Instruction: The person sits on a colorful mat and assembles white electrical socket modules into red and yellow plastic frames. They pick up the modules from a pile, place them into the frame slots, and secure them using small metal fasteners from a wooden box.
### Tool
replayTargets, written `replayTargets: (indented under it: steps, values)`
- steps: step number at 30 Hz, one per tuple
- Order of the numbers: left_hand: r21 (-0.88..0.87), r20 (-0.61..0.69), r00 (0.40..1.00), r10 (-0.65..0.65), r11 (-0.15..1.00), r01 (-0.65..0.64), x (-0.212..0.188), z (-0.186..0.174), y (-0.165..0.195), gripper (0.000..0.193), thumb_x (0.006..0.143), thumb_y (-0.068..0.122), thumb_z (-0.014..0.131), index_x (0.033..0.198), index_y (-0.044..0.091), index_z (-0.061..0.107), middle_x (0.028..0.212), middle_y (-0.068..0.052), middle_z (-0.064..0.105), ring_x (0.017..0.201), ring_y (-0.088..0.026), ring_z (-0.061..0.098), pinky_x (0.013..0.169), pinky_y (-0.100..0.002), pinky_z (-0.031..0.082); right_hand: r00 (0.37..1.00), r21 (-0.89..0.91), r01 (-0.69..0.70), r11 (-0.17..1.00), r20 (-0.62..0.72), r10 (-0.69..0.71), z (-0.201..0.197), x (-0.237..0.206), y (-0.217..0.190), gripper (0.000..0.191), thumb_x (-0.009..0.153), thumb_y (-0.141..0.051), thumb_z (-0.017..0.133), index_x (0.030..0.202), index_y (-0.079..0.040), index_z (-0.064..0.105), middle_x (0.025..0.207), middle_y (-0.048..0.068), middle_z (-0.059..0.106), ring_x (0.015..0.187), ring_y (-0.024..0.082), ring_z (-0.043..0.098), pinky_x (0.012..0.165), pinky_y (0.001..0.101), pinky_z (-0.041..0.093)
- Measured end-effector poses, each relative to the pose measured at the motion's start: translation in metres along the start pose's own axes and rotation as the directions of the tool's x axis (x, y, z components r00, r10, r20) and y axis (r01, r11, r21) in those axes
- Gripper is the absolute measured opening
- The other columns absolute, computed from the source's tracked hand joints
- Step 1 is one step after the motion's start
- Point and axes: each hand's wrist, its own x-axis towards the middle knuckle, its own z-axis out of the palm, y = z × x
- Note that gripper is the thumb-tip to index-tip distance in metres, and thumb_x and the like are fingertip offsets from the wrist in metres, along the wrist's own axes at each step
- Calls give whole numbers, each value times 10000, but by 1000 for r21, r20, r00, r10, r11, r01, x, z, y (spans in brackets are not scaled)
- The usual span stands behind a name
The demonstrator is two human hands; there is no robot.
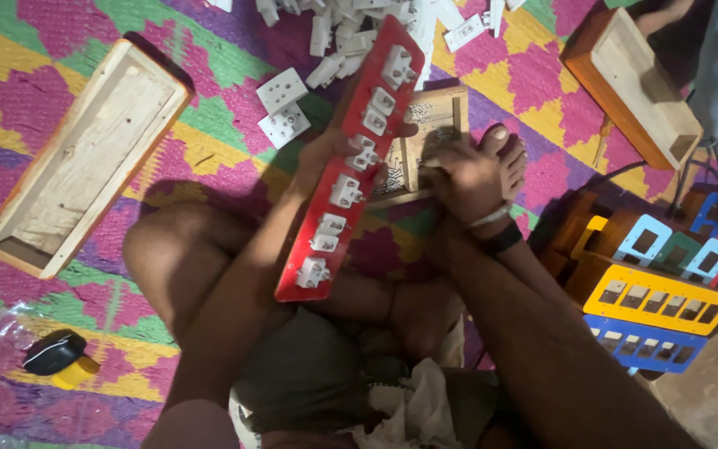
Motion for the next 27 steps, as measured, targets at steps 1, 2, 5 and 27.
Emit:
replayTargets:
  steps: [1, 2, 5, 27]
  values:
    - [0, -5, 1000, -7, 1000, 7, 1, 0, -1, 749, 889, 161, 561, 1559, -85, 334, 1477, -305, 536, 834, -275, 697, 645, -338, 579, 997, 141, -81, 987, 17, 79, -2, -1, 0, 85, 864, -102, 796, 944, -125, 778, 992, 46, 760, 875, 192, 720, 698, 357, 573]
    - [2, -5, 1000, -14, 1000, 14, 3, -1, -1, 742, 893, 164, 563, 1551, -101, 346, 1475, -306, 540, 827, -271, 698, 629, -337, 576, 987, 276, -158, 948, 43, 152, -4, 0, 1, 53, 901, -84, 800, 936, -115, 775, 938, 43, 768, 822, 165, 727, 711, 327, 584]
    - [-32, -116, 972, -207, 978, 204, 6, 0, -3, 709, 910, 181, 554, 1506, -136, 339, 1133, -370, 478, 744, -292, 660, 590, -355, 566, 940, 749, -291, 595, 108, 323, -15, 5, 2, 72, 983, -31, 754, 1053, -45, 767, 961, 74, 771, 814, 145, 715, 749, 267, 586]
    - [125, -31, 996, -86, 988, 89, -1, -6, -31, 704, 942, 222, 568, 1531, -130, 413, 1207, -246, 621, 923, -268, 649, 868, -371, 543, 751, 902, -422, 93, 291, 592, -20, 47, -7, 88, 976, -62, 718, 1035, -3, 743, 854, 60, 742, 686, 124, 696, 536, 229, 486]
